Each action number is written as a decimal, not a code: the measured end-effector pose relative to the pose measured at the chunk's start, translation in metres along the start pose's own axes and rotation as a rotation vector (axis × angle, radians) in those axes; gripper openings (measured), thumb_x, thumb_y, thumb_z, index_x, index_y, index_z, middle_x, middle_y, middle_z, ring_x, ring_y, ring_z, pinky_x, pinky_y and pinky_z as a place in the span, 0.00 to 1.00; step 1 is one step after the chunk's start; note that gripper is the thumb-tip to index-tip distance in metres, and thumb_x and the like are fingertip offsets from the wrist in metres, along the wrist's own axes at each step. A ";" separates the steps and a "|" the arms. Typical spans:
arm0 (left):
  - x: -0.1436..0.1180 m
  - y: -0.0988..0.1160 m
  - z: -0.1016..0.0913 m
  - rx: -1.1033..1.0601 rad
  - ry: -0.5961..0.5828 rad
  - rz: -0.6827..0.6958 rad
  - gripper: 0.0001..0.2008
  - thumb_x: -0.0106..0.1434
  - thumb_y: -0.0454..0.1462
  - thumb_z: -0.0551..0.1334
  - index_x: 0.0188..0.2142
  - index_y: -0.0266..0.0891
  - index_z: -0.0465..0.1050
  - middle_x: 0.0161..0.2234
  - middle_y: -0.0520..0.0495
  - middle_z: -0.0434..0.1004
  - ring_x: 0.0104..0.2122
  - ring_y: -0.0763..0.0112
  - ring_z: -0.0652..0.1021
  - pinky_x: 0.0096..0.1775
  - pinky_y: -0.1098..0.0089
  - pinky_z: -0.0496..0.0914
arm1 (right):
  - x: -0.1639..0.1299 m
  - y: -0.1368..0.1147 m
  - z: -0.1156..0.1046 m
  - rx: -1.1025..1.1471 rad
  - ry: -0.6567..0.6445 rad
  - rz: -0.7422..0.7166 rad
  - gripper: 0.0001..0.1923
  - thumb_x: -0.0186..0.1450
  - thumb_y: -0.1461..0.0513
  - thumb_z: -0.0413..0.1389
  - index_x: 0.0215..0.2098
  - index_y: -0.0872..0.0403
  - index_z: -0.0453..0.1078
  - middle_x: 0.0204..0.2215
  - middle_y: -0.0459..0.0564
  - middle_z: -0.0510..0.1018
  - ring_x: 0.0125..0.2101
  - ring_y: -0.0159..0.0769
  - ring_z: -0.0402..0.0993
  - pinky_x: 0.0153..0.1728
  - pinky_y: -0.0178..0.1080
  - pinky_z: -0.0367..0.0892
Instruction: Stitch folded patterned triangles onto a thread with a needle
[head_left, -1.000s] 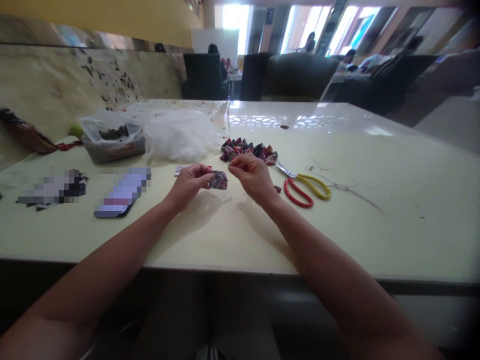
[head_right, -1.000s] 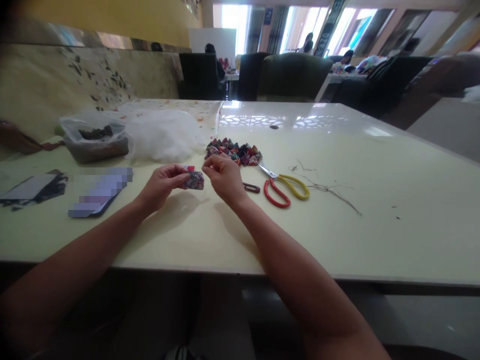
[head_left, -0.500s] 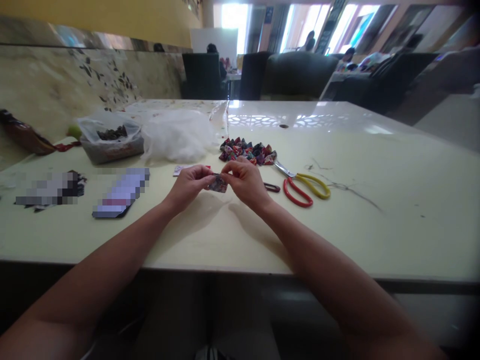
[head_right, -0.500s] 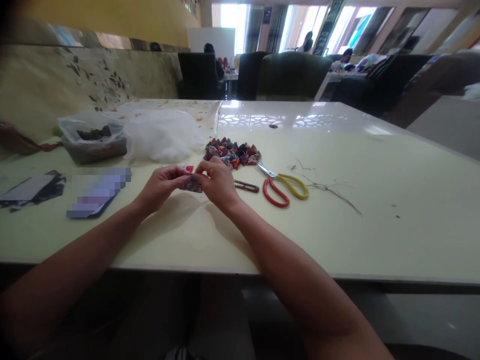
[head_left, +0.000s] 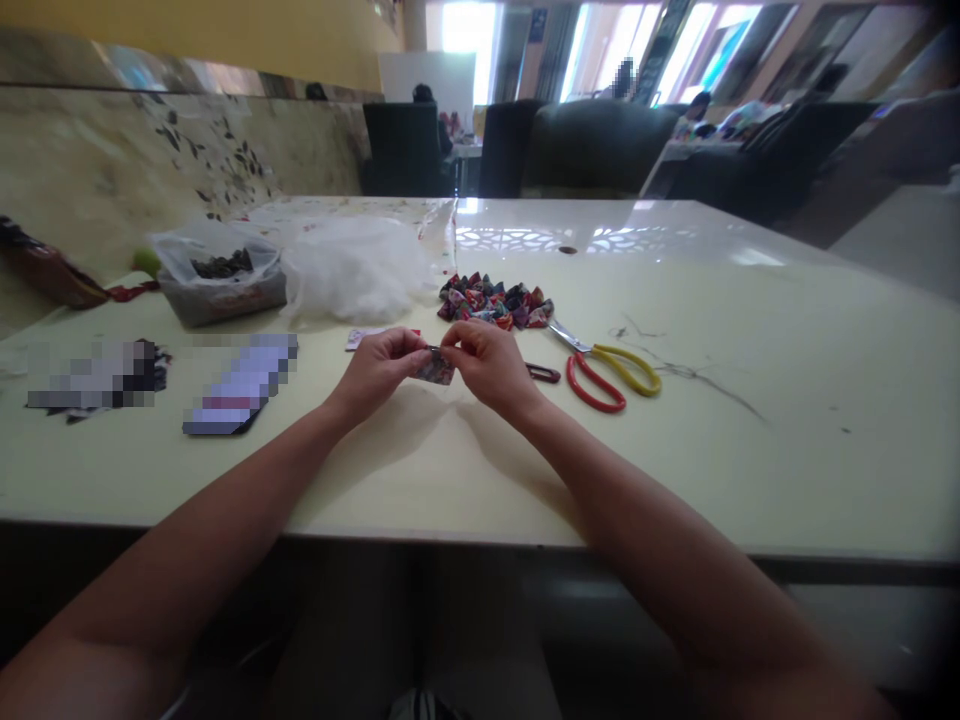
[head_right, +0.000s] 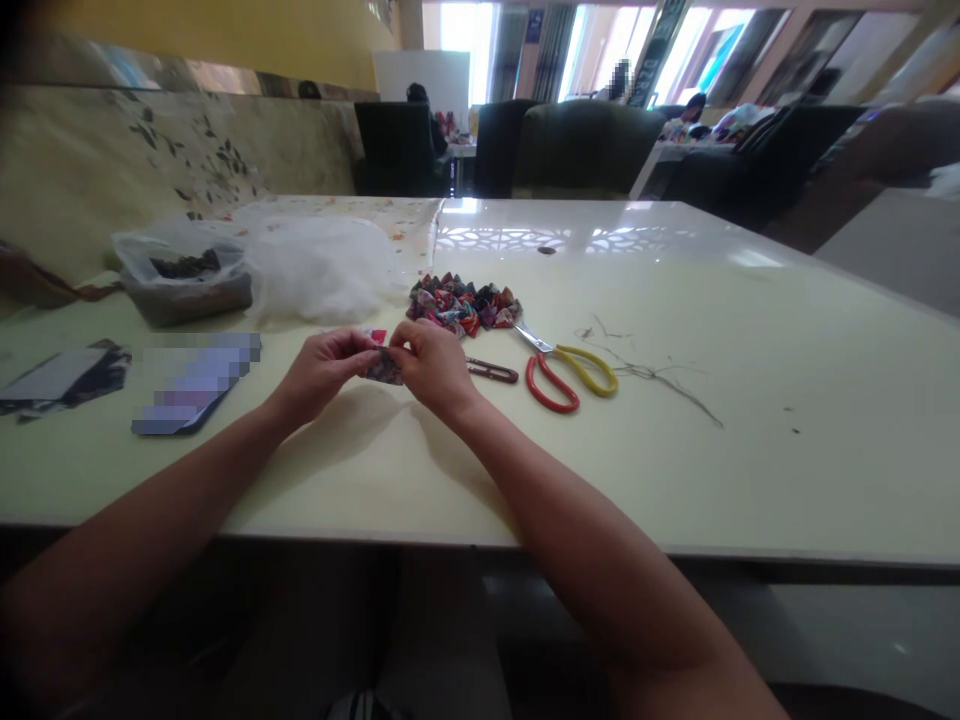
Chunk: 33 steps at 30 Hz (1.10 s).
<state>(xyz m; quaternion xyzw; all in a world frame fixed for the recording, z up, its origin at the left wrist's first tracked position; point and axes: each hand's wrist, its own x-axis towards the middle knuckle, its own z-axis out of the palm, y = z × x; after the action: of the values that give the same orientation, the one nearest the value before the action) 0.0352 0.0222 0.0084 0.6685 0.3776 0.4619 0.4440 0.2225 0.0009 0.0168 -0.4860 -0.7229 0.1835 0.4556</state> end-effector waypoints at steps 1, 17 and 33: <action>0.000 0.000 0.000 0.002 -0.001 0.001 0.11 0.54 0.42 0.73 0.28 0.38 0.77 0.25 0.51 0.75 0.26 0.73 0.71 0.33 0.68 0.67 | 0.000 0.000 0.000 -0.007 -0.007 -0.001 0.09 0.63 0.68 0.60 0.26 0.52 0.70 0.25 0.44 0.69 0.30 0.34 0.65 0.35 0.38 0.59; 0.000 -0.002 0.000 -0.003 -0.001 0.005 0.12 0.54 0.43 0.74 0.28 0.38 0.76 0.26 0.51 0.75 0.26 0.73 0.71 0.33 0.68 0.68 | 0.000 0.001 0.001 0.002 -0.014 -0.025 0.09 0.63 0.67 0.59 0.26 0.51 0.67 0.26 0.45 0.72 0.30 0.34 0.67 0.35 0.38 0.61; -0.001 -0.002 -0.001 0.197 0.037 0.115 0.10 0.57 0.41 0.71 0.27 0.38 0.76 0.26 0.49 0.79 0.27 0.70 0.76 0.33 0.67 0.71 | -0.003 -0.004 0.004 -0.067 -0.051 -0.023 0.10 0.63 0.68 0.55 0.25 0.52 0.62 0.25 0.45 0.72 0.30 0.33 0.66 0.35 0.37 0.57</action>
<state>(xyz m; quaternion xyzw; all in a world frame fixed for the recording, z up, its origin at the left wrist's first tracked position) 0.0335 0.0219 0.0063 0.7209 0.3905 0.4594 0.3418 0.2177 -0.0023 0.0161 -0.4876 -0.7456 0.1662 0.4228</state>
